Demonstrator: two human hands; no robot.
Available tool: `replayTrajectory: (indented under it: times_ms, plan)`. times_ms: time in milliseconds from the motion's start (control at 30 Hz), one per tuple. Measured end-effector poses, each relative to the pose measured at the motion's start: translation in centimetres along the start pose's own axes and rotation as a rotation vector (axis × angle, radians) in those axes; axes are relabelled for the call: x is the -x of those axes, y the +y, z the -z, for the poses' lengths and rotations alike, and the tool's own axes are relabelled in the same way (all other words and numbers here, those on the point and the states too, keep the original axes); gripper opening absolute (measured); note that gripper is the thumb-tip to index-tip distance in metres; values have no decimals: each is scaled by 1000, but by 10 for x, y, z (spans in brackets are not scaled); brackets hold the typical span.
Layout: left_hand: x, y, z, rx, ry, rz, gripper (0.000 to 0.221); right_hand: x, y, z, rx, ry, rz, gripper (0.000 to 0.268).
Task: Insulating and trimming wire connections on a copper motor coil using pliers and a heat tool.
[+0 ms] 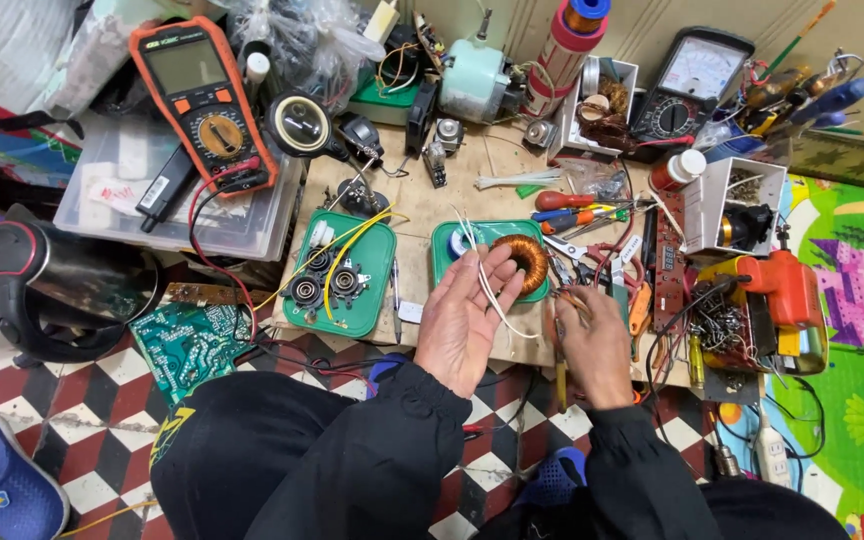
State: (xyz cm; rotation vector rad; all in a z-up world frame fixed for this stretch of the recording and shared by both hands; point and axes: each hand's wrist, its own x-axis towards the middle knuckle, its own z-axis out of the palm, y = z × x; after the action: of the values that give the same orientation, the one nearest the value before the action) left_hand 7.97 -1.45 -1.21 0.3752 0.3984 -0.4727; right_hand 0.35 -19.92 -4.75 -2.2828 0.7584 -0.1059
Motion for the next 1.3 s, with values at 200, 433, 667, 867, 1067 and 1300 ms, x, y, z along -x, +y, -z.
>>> replayTrajectory:
  times_ms: [200,433,667,867,1067,1300]
  plan:
    - [10,13,3,22,-42,46,44,82,-96,21,-1061,-448,-360,55]
    - [36,20,23,-229,-33,-53,38,104,-78,1,-771,-260,-325,28]
    - [42,13,42,-392,115,-89,37,121,-81,8,-44,-127,133,25]
    - [42,16,32,-377,143,-64,37,108,-73,21,-63,-267,-49,36]
    - [46,5,30,-456,54,-12,34,82,-88,31,-371,-153,-65,40]
    - [31,-37,76,-621,-57,-29,30,56,-83,10,-669,-161,-115,24]
